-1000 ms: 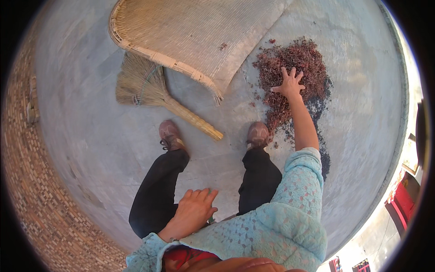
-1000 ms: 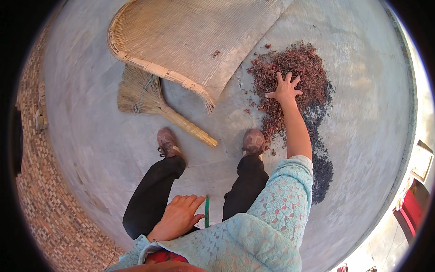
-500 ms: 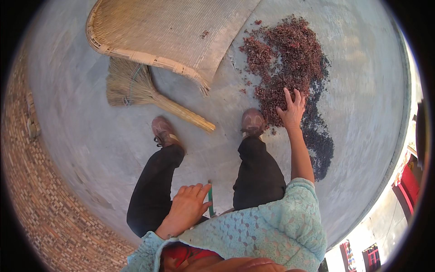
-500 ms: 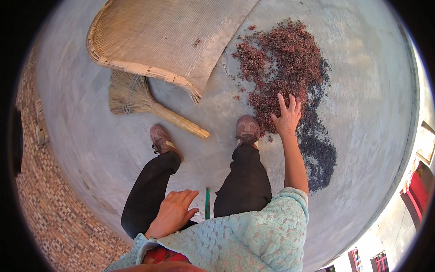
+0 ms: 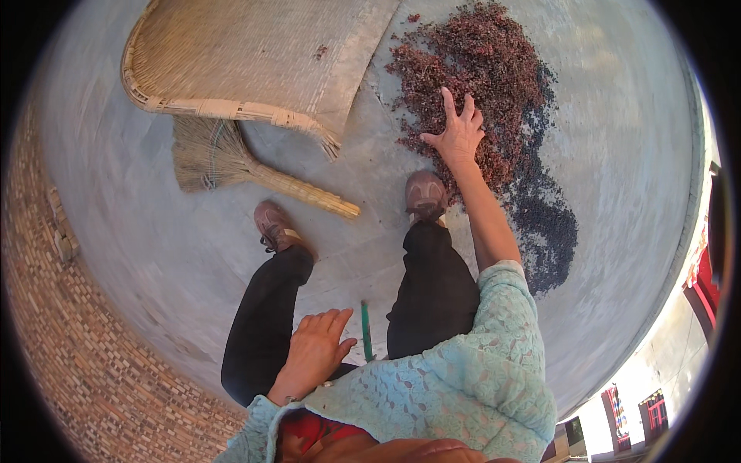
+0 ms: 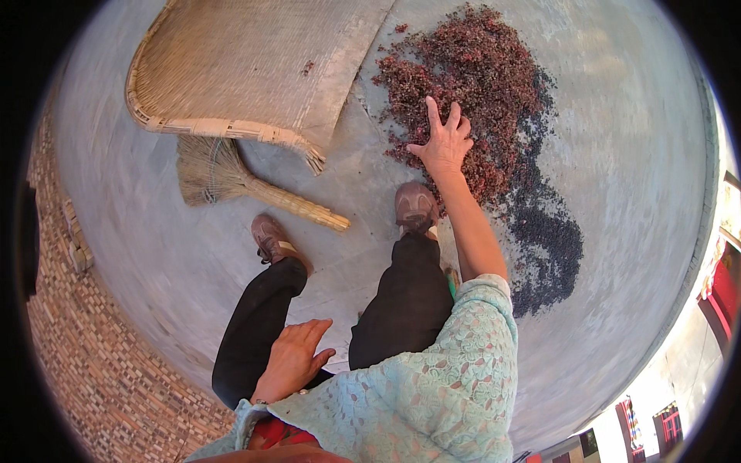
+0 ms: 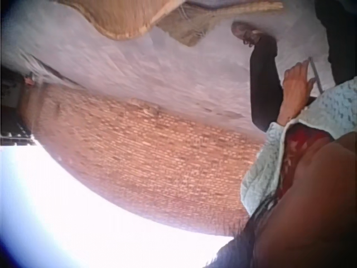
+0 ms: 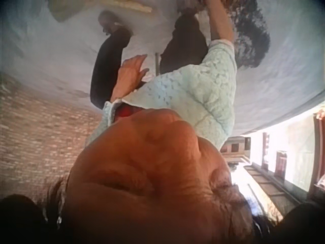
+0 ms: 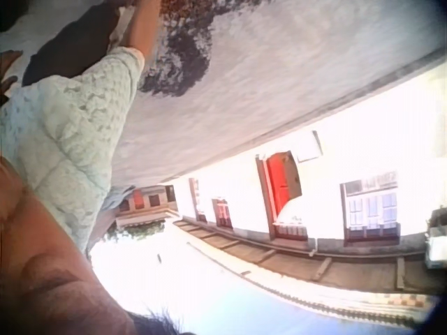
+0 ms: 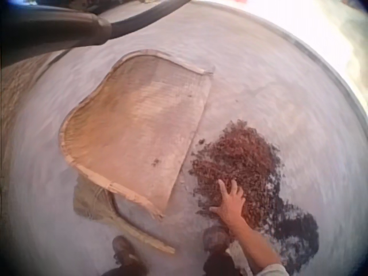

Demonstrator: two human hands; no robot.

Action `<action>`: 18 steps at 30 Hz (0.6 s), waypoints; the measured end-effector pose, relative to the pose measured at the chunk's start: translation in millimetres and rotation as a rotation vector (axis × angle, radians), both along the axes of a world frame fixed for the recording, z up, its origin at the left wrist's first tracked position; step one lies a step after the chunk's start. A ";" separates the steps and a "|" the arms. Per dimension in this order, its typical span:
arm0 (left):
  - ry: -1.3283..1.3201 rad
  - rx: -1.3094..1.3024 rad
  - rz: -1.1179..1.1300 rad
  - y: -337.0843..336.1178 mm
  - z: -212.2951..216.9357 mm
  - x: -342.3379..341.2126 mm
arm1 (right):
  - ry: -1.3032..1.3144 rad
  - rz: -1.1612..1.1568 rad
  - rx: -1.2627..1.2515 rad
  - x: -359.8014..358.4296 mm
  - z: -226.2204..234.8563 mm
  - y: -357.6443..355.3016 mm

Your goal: The person sits on a small stool and sweeps a pile of reddish-brown grains on a concrete floor using a traditional straw broom. They periodically pause to spread and inspect the grains with their hand, then resume sweeping to gather the material into a neat pile.

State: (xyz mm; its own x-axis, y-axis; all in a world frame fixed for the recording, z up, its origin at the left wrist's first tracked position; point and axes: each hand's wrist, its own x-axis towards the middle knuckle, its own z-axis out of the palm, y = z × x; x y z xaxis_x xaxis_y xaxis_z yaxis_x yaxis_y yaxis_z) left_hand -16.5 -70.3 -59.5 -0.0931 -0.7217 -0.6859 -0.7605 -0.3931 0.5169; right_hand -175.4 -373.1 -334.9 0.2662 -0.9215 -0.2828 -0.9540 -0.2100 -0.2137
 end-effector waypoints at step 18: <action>-0.025 0.013 0.017 6.9 -3.1 3.9 | -0.677 -0.256 -0.200 -59.8 31.5 -33.6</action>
